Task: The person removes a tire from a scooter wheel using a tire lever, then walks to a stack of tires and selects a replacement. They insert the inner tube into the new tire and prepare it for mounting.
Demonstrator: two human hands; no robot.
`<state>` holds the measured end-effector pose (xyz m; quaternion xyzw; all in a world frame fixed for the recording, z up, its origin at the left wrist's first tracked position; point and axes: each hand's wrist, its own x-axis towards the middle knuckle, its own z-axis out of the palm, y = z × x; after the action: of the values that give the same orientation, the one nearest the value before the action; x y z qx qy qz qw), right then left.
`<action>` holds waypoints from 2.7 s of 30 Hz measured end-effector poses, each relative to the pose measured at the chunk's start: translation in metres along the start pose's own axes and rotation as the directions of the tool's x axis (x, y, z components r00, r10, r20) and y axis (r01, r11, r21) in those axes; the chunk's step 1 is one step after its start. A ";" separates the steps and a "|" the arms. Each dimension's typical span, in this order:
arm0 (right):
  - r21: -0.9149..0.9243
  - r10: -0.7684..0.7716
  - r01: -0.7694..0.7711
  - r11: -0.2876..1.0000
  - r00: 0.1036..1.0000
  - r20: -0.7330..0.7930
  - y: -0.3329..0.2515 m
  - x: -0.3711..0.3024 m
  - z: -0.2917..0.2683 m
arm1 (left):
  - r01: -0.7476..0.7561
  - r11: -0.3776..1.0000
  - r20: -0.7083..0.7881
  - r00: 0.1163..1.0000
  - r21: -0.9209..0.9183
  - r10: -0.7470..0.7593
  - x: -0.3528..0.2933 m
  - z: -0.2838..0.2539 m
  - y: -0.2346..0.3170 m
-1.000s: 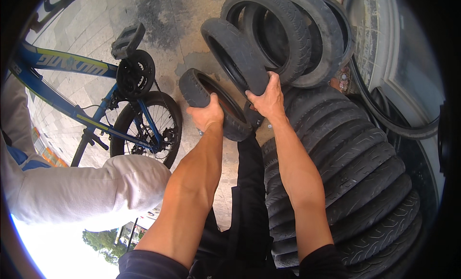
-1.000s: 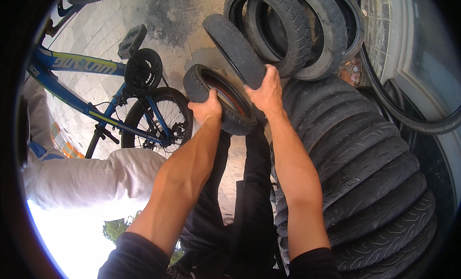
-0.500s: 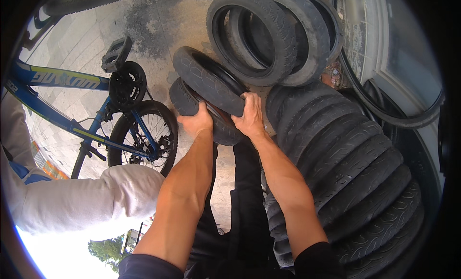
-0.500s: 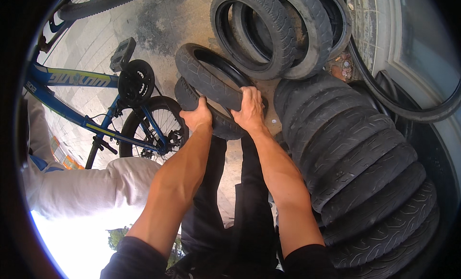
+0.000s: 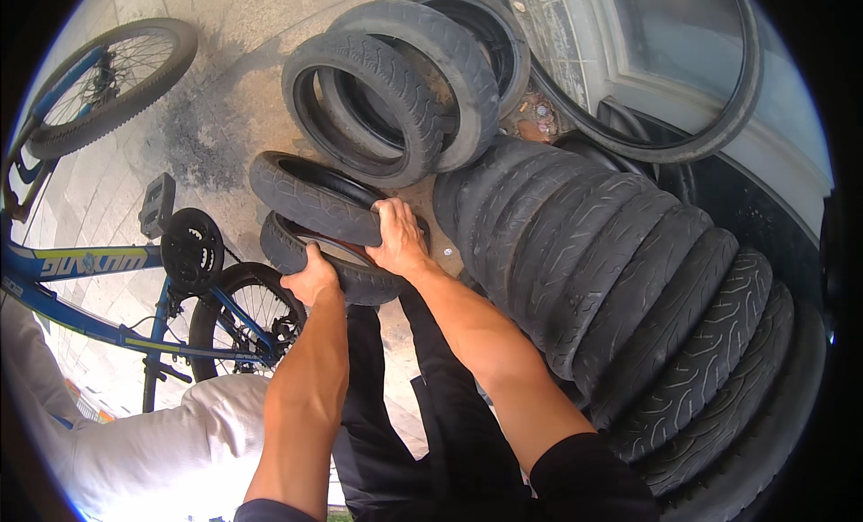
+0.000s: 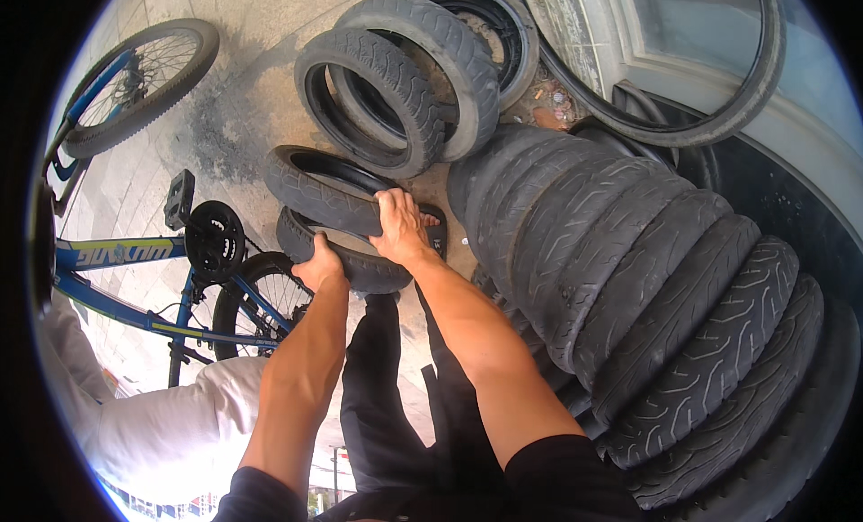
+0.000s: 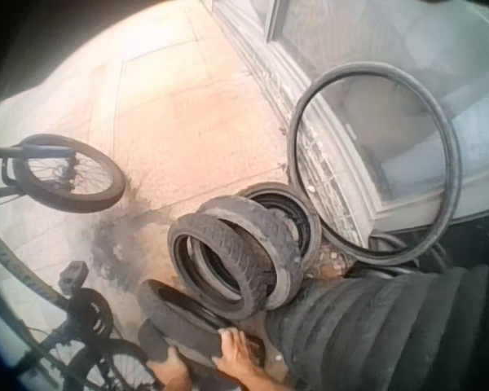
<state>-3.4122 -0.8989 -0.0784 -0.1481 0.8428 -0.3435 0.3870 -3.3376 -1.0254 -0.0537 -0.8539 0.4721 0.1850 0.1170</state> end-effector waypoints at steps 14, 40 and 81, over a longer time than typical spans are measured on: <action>-0.037 -0.012 0.011 0.999 0.999 -0.041 0.011 0.006 -0.006 | -0.022 1.000 -0.007 1.000 -0.008 0.021 -0.001 -0.003 -0.006; -0.056 0.100 -0.103 0.993 0.993 -0.065 0.009 0.019 -0.014 | -0.037 0.999 -0.014 0.999 -0.032 0.036 -0.003 0.001 0.001; -0.081 0.015 -0.052 0.995 0.914 -0.406 0.017 0.005 -0.009 | -0.035 0.994 0.066 0.997 -0.102 0.042 0.004 -0.009 -0.035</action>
<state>-3.4220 -0.8852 -0.0885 -0.0766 0.9218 -0.3214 0.2027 -3.3038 -1.0135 -0.0464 -0.8427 0.4743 0.2400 0.0862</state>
